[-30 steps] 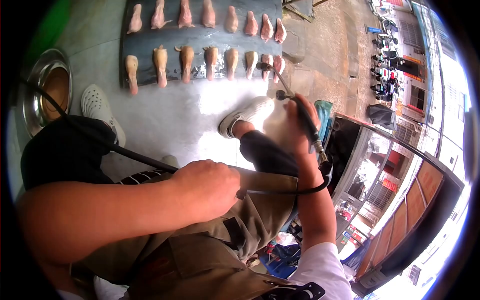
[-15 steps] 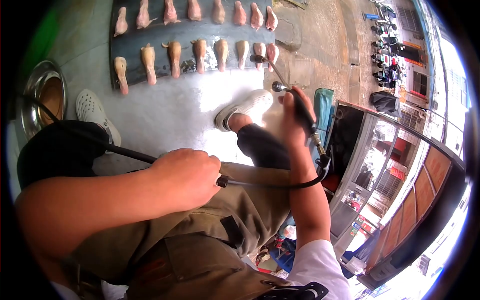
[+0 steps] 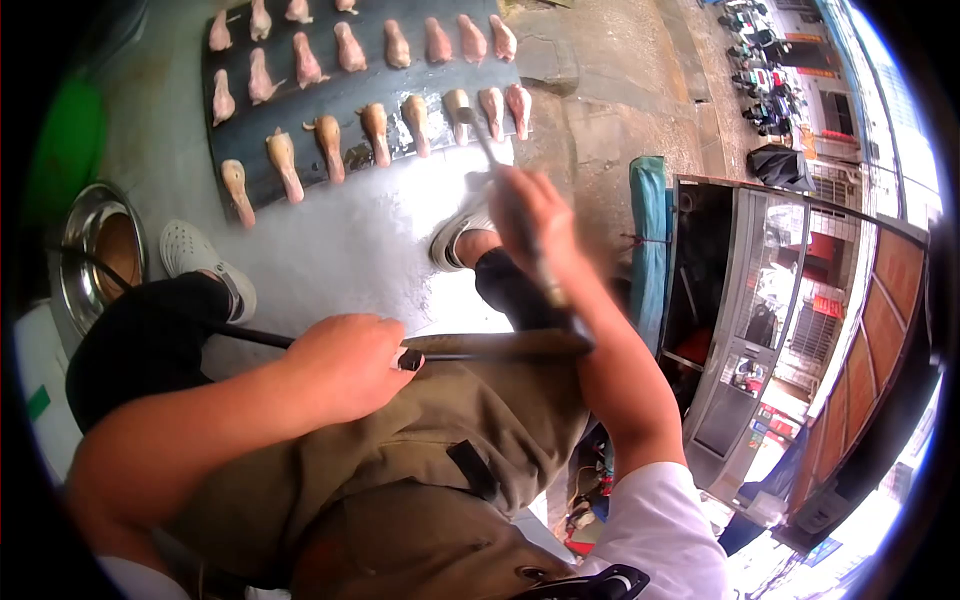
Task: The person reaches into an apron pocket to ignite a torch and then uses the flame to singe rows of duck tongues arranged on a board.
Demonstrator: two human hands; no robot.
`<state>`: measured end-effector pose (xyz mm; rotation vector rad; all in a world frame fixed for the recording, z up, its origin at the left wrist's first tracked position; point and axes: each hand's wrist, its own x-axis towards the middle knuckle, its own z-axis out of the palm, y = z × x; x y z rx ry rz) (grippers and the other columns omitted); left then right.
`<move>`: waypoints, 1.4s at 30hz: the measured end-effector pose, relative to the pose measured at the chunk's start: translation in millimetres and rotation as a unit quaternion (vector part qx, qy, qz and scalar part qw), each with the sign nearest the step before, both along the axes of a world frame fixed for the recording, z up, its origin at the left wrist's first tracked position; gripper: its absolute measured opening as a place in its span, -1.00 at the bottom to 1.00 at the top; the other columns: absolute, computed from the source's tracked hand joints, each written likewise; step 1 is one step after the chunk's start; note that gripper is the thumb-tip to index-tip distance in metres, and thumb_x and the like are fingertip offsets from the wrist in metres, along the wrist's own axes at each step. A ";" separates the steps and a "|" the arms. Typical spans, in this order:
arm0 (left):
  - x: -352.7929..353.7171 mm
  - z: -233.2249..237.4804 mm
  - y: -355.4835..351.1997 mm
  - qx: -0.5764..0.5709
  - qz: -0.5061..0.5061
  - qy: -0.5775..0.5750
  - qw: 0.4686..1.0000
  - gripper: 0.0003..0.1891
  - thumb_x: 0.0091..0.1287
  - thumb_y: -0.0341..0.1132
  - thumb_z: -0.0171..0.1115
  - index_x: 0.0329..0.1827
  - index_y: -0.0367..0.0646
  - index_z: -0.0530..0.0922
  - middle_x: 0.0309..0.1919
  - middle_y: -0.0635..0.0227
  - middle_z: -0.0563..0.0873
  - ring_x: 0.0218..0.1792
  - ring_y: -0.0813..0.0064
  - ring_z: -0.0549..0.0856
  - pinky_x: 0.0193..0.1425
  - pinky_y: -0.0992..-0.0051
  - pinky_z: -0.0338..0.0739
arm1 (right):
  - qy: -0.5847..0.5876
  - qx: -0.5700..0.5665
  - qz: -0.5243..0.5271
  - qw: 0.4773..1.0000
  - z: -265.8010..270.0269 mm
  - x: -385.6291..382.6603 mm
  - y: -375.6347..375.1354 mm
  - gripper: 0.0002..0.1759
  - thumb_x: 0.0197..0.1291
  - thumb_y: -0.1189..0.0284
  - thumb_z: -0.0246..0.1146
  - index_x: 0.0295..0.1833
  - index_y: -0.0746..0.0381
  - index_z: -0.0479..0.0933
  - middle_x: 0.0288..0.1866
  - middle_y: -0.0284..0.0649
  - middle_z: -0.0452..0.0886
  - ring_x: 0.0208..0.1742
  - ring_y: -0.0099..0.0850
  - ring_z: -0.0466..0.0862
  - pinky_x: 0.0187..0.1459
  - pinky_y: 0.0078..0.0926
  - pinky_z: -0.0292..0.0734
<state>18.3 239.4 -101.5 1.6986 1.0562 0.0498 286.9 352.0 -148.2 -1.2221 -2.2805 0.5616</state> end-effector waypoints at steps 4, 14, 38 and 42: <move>-3.6 -11.9 -16.9 0.026 0.004 -0.012 1.000 -0.66 0.36 -0.12 0.27 -0.30 -0.31 0.58 -0.35 -0.06 0.70 -0.24 -0.12 0.69 -0.12 0.04 0.58 | -0.061 -0.133 0.042 0.988 3.8 -19.6 3.8 -0.59 0.26 0.55 0.25 0.24 0.24 0.51 -0.07 -0.02 0.60 -0.08 -0.01 0.67 -0.08 -0.22 0.61; 8.9 9.6 17.6 0.095 0.044 -0.104 0.989 -0.70 0.26 -0.17 0.36 -0.22 -0.27 0.61 -0.28 0.05 0.69 -0.18 0.04 0.71 -0.10 0.16 0.64 | -0.115 -0.145 0.000 0.983 46.3 -23.7 186.2 -0.70 0.43 0.26 0.22 -0.02 0.28 0.68 -0.28 -0.10 0.75 -0.29 -0.35 0.71 -0.25 -0.37 0.60; 0.8 27.7 58.9 0.113 0.151 -0.206 0.960 -0.82 0.29 -0.23 0.25 -0.29 -0.17 0.59 -0.37 0.26 0.68 -0.30 0.29 0.71 -0.29 0.33 0.63 | -0.425 -0.135 0.086 0.891 27.4 -133.0 278.1 -0.54 0.45 0.06 0.14 -0.05 0.23 0.70 -0.36 -0.15 0.74 -0.30 -0.35 0.73 -0.21 -0.42 0.60; 4.9 24.9 54.8 0.127 0.135 -0.186 0.965 -0.86 0.25 -0.28 0.23 -0.29 -0.17 0.61 -0.40 0.29 0.69 -0.32 0.31 0.71 -0.31 0.34 0.62 | -0.379 -0.138 0.082 0.911 39.7 -129.4 256.0 -0.61 0.39 0.12 0.25 0.01 0.24 0.68 -0.30 -0.14 0.74 -0.28 -0.40 0.71 -0.20 -0.44 0.60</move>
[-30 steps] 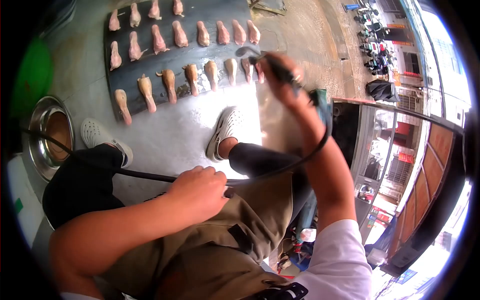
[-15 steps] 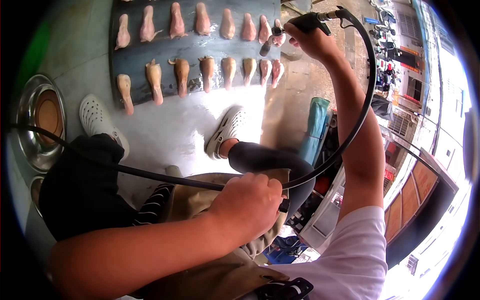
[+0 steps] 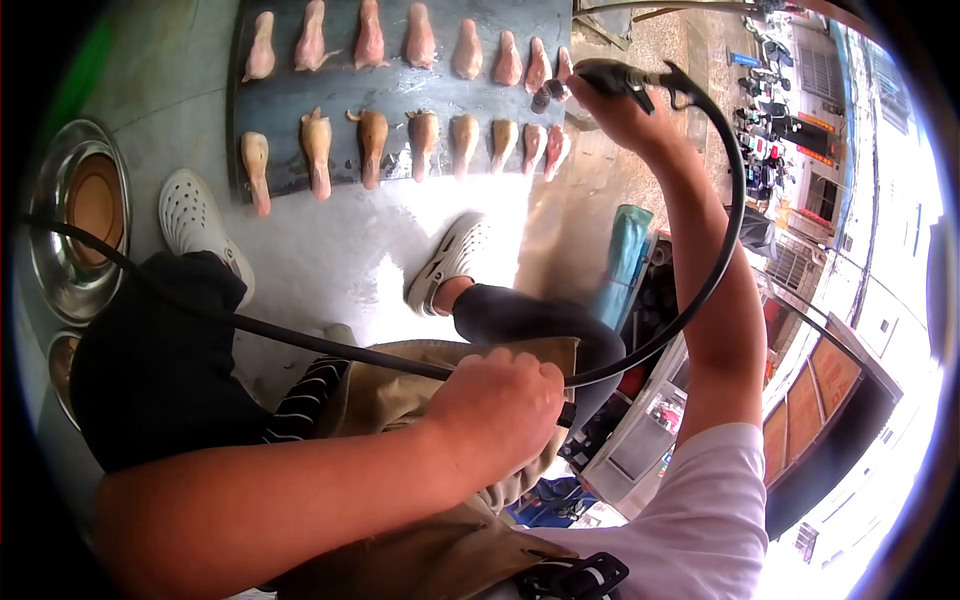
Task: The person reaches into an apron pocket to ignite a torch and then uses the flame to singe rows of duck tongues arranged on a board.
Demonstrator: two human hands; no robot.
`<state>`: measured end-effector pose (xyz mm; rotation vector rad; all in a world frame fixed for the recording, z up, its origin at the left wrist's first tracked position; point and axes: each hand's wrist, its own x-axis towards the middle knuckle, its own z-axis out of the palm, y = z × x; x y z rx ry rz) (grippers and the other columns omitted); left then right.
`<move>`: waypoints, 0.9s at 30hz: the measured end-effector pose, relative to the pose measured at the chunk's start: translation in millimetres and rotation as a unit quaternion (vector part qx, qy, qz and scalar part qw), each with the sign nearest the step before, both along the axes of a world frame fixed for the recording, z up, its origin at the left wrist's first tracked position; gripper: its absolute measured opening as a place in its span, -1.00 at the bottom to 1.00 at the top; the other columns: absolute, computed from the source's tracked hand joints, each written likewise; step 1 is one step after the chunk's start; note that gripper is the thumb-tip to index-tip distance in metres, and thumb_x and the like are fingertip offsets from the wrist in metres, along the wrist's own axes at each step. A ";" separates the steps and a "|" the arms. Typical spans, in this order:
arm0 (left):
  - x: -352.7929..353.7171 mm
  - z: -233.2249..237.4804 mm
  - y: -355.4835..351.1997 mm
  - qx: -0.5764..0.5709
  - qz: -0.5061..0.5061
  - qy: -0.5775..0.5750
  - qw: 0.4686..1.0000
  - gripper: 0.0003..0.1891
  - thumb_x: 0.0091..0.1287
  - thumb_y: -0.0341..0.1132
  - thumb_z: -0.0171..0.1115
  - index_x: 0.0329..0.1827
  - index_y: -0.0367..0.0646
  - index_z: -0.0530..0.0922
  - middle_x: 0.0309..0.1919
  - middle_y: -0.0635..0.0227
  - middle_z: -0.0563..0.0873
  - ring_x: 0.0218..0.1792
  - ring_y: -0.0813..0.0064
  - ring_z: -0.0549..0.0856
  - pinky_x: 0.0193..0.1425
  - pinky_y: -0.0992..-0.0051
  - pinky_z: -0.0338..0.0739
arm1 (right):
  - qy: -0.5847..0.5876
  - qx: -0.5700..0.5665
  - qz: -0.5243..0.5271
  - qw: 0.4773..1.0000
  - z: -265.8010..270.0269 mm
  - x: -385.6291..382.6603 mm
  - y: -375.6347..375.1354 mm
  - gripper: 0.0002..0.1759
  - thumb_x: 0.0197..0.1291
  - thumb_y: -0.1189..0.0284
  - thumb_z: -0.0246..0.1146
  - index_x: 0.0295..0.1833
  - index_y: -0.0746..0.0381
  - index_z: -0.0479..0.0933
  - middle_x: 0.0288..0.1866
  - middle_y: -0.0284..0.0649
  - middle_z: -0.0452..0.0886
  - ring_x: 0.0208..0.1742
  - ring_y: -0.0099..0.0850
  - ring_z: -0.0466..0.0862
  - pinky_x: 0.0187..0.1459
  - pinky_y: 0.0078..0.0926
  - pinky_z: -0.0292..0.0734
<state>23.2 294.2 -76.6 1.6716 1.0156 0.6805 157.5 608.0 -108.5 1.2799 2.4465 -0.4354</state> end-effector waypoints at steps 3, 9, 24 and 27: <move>-0.1 0.3 -3.3 0.003 -0.018 0.013 1.000 -0.88 0.24 -0.32 0.20 -0.31 -0.16 0.62 -0.41 0.29 0.69 -0.33 0.32 0.72 -0.30 0.33 0.62 | 0.039 -0.014 -0.006 0.999 11.2 3.8 -16.7 -0.67 0.32 0.24 0.35 0.04 0.25 0.67 -0.23 -0.10 0.75 -0.25 -0.37 0.74 -0.18 -0.41 0.65; -1.4 3.2 -4.8 -0.006 -0.058 0.024 0.998 -0.90 0.24 -0.34 0.19 -0.33 -0.14 0.64 -0.43 0.27 0.72 -0.32 0.30 0.74 -0.28 0.32 0.62 | 0.139 -0.032 0.160 0.977 2.8 51.7 -58.9 -0.72 0.34 0.42 0.32 0.11 0.27 0.61 -0.15 -0.10 0.69 -0.27 -0.24 0.74 -0.30 -0.36 0.69; 4.7 -0.9 -11.9 -0.020 -0.117 0.058 0.991 -0.74 0.41 -0.17 0.19 -0.35 -0.17 0.61 -0.45 0.21 0.70 -0.33 0.20 0.69 -0.20 0.24 0.57 | -0.004 -0.103 0.191 0.976 7.1 84.1 -152.5 -0.36 0.00 0.54 0.29 0.28 0.33 0.39 0.00 -0.05 0.54 -0.02 -0.04 0.62 0.00 -0.21 0.63; 4.5 -0.9 -10.9 -0.026 -0.118 0.056 0.991 -0.74 0.41 -0.17 0.20 -0.34 -0.18 0.61 -0.45 0.20 0.71 -0.33 0.20 0.69 -0.20 0.23 0.57 | 0.004 -0.099 0.181 0.978 6.9 83.1 -153.2 -0.42 0.04 0.54 0.26 0.26 0.34 0.41 -0.03 -0.05 0.54 -0.03 -0.05 0.63 -0.02 -0.22 0.63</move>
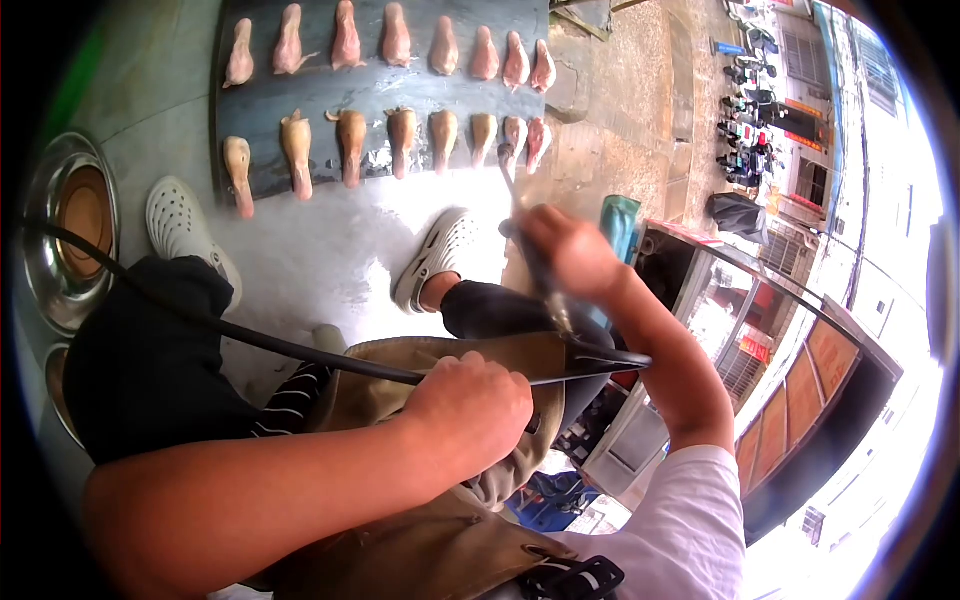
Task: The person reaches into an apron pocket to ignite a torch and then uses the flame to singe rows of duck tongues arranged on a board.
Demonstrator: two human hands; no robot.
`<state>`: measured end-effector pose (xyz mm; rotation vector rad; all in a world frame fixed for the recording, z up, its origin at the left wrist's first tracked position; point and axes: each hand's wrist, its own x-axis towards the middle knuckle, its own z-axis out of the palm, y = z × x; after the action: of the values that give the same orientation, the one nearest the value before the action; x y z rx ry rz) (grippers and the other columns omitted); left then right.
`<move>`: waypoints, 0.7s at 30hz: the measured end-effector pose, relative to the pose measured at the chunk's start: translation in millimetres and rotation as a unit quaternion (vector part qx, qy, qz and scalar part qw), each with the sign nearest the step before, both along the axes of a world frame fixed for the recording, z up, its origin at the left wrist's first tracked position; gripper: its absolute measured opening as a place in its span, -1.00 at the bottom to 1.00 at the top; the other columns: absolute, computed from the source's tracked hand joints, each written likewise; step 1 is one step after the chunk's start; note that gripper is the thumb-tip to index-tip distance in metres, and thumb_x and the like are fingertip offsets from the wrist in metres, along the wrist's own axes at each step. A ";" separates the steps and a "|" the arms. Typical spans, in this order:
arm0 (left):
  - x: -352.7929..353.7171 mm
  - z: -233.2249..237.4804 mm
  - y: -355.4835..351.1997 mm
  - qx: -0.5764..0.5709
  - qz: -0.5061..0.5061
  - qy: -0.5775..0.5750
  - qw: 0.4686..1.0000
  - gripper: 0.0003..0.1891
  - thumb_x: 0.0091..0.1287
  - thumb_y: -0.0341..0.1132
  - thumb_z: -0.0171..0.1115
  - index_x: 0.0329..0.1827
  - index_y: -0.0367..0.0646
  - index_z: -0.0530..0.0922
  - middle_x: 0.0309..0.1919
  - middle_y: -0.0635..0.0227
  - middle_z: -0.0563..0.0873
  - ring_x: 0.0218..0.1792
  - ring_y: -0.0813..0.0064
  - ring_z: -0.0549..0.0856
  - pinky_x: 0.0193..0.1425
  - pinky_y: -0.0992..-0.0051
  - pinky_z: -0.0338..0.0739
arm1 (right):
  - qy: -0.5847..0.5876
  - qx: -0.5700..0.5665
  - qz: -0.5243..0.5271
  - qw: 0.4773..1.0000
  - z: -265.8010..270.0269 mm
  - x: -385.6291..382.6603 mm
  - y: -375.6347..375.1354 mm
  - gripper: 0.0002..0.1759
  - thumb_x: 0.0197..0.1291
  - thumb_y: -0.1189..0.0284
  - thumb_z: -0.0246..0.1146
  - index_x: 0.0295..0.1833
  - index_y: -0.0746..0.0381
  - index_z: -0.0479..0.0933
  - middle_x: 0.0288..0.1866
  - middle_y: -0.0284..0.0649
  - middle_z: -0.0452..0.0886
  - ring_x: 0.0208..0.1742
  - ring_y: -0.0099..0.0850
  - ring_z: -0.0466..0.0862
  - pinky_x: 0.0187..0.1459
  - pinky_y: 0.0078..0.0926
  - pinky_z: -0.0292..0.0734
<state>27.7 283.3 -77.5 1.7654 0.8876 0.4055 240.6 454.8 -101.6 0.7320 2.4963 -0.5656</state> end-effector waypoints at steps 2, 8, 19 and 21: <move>0.6 -0.3 1.0 -0.001 -0.001 0.003 1.000 -0.73 0.40 -0.17 0.21 -0.35 -0.19 0.62 -0.46 0.19 0.71 -0.33 0.19 0.69 -0.19 0.23 0.57 | 0.020 0.000 0.005 1.000 0.6 -1.3 1.1 -0.45 0.06 0.53 0.25 0.24 0.34 0.42 -0.05 -0.05 0.54 -0.04 -0.05 0.63 -0.03 -0.22 0.63; -1.1 0.2 3.8 0.018 -0.007 0.011 1.000 -0.87 0.24 -0.35 0.18 -0.32 -0.19 0.66 -0.43 0.26 0.75 -0.29 0.29 0.74 -0.26 0.34 0.63 | 0.011 0.005 0.002 1.000 0.1 -0.3 1.0 -0.46 0.07 0.52 0.25 0.24 0.35 0.43 -0.04 -0.04 0.55 -0.04 -0.05 0.63 -0.04 -0.21 0.63; 0.6 -1.9 1.8 0.019 -0.009 0.005 1.000 -0.88 0.22 -0.36 0.19 -0.33 -0.20 0.65 -0.44 0.23 0.74 -0.30 0.28 0.74 -0.26 0.34 0.62 | 0.011 0.006 0.005 1.000 1.0 3.2 -1.0 -0.49 0.10 0.48 0.25 0.21 0.36 0.44 -0.06 -0.05 0.55 -0.08 -0.06 0.65 -0.08 -0.22 0.65; 0.8 -2.2 1.8 0.020 -0.007 0.005 1.000 -0.88 0.22 -0.36 0.19 -0.33 -0.20 0.65 -0.44 0.23 0.74 -0.30 0.27 0.74 -0.26 0.33 0.62 | 0.013 0.008 0.004 1.000 1.1 2.8 -0.8 -0.50 0.11 0.48 0.24 0.20 0.36 0.45 -0.06 -0.05 0.56 -0.09 -0.07 0.65 -0.08 -0.22 0.65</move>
<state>28.5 285.0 -79.7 1.8109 0.8789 0.4074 243.4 453.9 -100.5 0.7259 2.5294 -0.5559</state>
